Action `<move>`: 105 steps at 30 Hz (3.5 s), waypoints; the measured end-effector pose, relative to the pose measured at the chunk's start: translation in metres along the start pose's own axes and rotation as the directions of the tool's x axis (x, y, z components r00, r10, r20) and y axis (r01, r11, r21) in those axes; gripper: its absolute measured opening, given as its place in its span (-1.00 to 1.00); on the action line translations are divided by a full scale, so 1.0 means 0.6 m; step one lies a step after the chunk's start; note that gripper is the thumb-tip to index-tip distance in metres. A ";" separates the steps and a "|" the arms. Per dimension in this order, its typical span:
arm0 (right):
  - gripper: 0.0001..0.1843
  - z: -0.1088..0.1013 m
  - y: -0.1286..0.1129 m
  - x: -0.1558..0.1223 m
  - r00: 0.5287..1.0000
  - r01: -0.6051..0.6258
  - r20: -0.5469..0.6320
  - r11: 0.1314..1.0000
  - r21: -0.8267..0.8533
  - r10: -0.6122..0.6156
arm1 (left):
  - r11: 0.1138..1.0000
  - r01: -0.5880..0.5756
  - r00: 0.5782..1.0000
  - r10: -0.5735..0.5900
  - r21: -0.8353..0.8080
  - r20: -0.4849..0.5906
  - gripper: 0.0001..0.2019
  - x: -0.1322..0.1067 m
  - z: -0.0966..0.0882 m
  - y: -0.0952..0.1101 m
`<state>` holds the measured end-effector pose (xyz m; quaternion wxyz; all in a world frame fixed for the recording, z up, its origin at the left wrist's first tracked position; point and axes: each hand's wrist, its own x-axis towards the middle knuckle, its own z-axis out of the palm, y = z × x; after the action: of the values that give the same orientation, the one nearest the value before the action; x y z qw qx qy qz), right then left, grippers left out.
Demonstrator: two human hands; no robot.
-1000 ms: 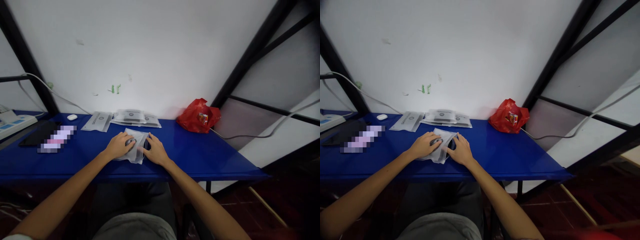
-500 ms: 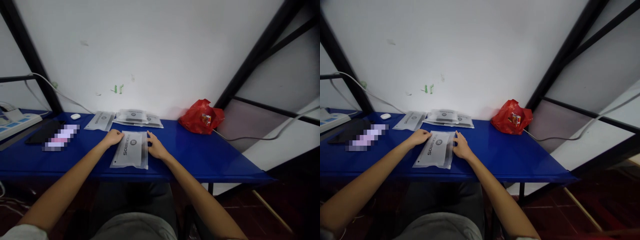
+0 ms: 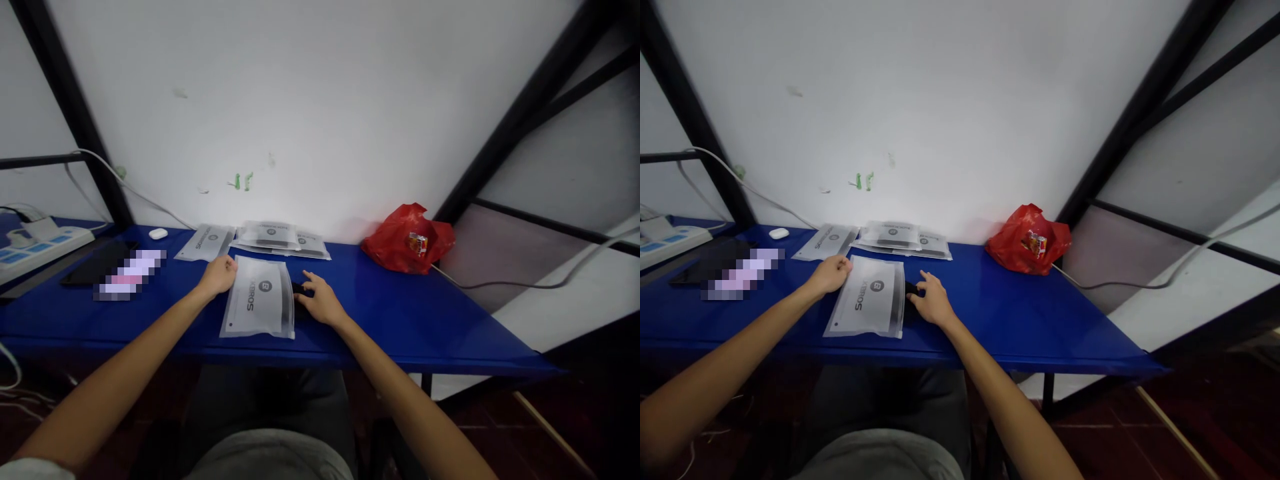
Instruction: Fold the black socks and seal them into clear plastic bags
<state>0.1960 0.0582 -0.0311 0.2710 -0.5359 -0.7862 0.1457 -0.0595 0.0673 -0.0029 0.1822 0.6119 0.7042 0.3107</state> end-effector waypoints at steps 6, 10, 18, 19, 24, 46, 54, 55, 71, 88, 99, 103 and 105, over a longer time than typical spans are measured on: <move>-0.91 -0.031 0.049 -0.004 0.998 -0.061 -0.024 0.998 -0.031 0.060 | 0.990 -0.007 0.998 0.015 0.142 -0.056 -0.86 0.046 -0.061 -0.038; -0.88 -0.041 0.073 -0.007 0.992 -0.101 -0.086 0.993 -0.058 0.095 | 0.929 0.048 0.996 -0.015 0.366 -0.091 -0.82 0.071 -0.096 -0.049; -0.71 -0.032 0.072 -0.016 0.970 -0.091 -0.230 0.995 -0.046 0.078 | 0.698 -0.358 0.923 0.366 0.620 0.121 -0.53 -0.037 -0.034 -0.007; -0.68 -0.034 0.070 -0.018 0.970 -0.080 -0.235 0.996 -0.050 0.066 | 0.679 -0.369 0.921 0.357 0.634 0.154 -0.56 -0.048 -0.028 -0.005; -0.60 -0.057 0.082 -0.022 0.971 -0.038 -0.237 0.993 -0.108 0.012 | 0.641 -0.247 0.964 0.241 0.726 0.114 -0.68 -0.054 -0.019 0.000; -0.51 -0.053 0.129 -0.027 0.987 -0.150 -0.109 0.942 -0.299 0.123 | 0.808 -0.513 0.858 0.492 0.288 0.148 -0.53 -0.055 0.093 0.001; -0.52 -0.053 0.126 -0.027 0.985 -0.155 -0.115 0.940 -0.304 0.126 | 0.834 -0.519 0.854 0.516 0.188 0.068 -0.63 -0.054 0.091 0.000; -0.53 -0.053 0.126 -0.027 0.985 -0.157 -0.117 0.940 -0.302 0.127 | 0.835 -0.519 0.854 0.517 0.181 0.062 -0.63 -0.053 0.091 0.000; -0.54 -0.056 0.119 -0.029 0.982 -0.176 -0.117 0.936 -0.304 0.147 | 0.853 -0.492 0.864 0.503 0.176 -0.020 -0.69 -0.059 0.076 0.009; -0.56 -0.056 0.122 -0.029 0.982 -0.172 -0.124 0.934 -0.314 0.140 | 0.683 -0.644 0.756 0.637 0.344 0.151 -0.58 -0.158 0.142 0.157; -0.56 -0.055 0.122 -0.030 0.981 -0.180 -0.124 0.939 -0.292 0.149 | 0.707 -0.570 0.815 0.551 0.419 0.178 -0.82 -0.142 0.131 0.139; -0.56 -0.056 0.121 -0.030 0.982 -0.175 -0.123 0.939 -0.295 0.145 | 0.691 -0.564 0.818 0.541 0.452 0.194 -0.80 -0.143 0.125 0.146; -0.56 -0.057 0.121 -0.030 0.983 -0.170 -0.125 0.939 -0.298 0.138 | 0.716 -0.547 0.830 0.529 0.434 0.175 -0.80 -0.146 0.118 0.155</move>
<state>0.2764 0.0672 -0.0463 0.2116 -0.6382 -0.7400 0.0148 0.0712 0.0027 -0.0049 -0.0553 0.8209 0.5455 0.1597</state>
